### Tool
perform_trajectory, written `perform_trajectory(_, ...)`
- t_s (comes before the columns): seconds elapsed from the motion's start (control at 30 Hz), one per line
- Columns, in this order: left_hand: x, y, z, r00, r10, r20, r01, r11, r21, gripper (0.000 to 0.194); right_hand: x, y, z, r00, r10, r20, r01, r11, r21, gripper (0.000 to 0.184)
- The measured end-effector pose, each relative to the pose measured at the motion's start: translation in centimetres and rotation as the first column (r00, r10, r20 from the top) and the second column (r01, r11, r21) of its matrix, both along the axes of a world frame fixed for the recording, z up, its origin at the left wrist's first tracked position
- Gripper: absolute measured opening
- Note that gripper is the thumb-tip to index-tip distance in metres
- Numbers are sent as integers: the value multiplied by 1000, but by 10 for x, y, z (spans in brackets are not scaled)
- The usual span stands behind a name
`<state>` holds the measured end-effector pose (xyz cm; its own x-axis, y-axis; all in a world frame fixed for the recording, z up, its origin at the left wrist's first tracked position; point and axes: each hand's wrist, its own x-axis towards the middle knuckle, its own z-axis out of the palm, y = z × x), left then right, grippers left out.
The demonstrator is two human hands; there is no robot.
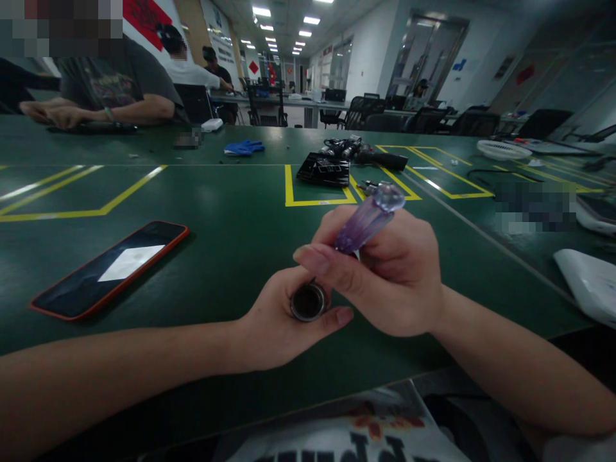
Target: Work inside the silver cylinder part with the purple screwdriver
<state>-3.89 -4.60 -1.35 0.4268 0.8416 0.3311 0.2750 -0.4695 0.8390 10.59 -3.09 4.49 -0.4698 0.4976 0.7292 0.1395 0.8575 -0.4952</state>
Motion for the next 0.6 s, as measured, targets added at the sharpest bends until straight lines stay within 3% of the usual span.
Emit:
perform_trajectory(0.27,-1,0,-2,1000,-19,-4,19,1000,5,23,1,-1,-1,998,33,-62,-37,998,-57,29)
perform_trajectory(0.6,-1,-1,0,999,-19,-40,18,1000,-25,22,1,2,-2,997,71,-20,-73,989,-130,27)
